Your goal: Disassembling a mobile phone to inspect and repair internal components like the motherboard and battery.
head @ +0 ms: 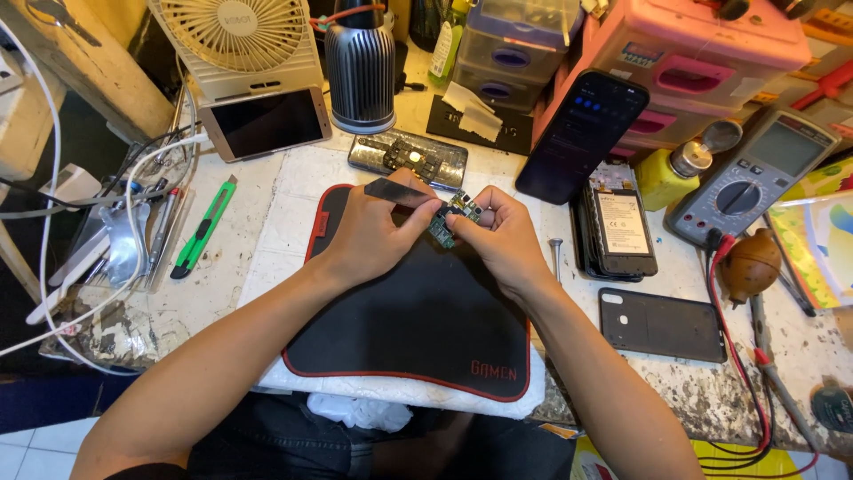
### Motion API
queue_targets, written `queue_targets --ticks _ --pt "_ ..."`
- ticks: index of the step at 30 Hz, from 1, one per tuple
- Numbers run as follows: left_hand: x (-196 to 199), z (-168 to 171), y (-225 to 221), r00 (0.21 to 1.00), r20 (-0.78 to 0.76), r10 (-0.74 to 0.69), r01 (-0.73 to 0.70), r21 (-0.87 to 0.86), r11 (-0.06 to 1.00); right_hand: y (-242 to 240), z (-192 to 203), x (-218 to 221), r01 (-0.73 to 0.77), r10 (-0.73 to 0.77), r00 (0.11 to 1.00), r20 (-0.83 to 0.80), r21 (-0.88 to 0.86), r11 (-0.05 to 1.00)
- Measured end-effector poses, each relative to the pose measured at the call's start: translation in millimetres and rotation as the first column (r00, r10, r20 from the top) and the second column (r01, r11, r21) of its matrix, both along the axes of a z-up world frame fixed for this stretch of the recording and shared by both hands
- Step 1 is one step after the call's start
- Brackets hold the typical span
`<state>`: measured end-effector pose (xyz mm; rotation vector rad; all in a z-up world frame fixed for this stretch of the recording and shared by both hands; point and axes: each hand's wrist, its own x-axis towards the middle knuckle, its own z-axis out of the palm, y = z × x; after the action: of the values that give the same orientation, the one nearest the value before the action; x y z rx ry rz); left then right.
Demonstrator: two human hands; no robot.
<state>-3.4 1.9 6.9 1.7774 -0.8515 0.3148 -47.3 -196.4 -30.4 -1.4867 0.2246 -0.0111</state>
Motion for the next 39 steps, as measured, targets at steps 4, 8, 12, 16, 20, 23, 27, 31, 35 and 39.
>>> queue_targets --ticks 4,8,12,16,20,23,27,31,35,39 --pt "0 3 1 1.000 -0.012 0.013 -0.013 0.010 1.000 1 -1 1 0.011 -0.011 1.000 -0.002 0.001 1.000" --pt "-1 3 -2 0.999 0.028 0.035 -0.035 0.023 0.999 5 9 1 0.011 -0.011 1.000 -0.007 0.014 1.000" --pt "0 1 -3 0.998 0.041 0.040 -0.041 0.045 0.998 6 12 -1 0.005 -0.005 1.000 0.004 0.018 1.000" --pt "-3 6 -3 0.995 0.078 0.063 -0.069 0.072 0.995 10 17 -4 0.014 -0.014 1.000 0.010 0.028 1.000" --pt "1 2 -1 0.981 0.164 0.099 -0.119 0.116 0.986 11 10 -1 0.025 -0.026 1.000 0.017 0.036 0.999" --pt "12 -8 6 0.970 0.145 0.197 -0.220 0.160 0.962 13 17 -5 0.014 -0.015 1.000 0.011 0.069 0.997" --pt "19 -11 16 0.961 0.168 0.220 -0.246 0.153 0.957 13 33 -8 0.023 -0.024 1.000 0.013 0.086 0.996" --pt "13 -8 13 0.968 0.137 0.212 -0.236 0.194 0.952 8 27 -5 0.043 -0.047 0.998 0.040 0.093 0.995" --pt "9 -8 9 0.984 0.011 0.177 -0.175 0.204 0.963 3 22 -5 0.032 -0.037 0.997 0.063 0.083 0.996" --pt "5 5 3 0.995 0.045 0.093 -0.100 0.180 0.978 0 26 -6 0.010 -0.014 0.997 0.070 0.065 0.998"
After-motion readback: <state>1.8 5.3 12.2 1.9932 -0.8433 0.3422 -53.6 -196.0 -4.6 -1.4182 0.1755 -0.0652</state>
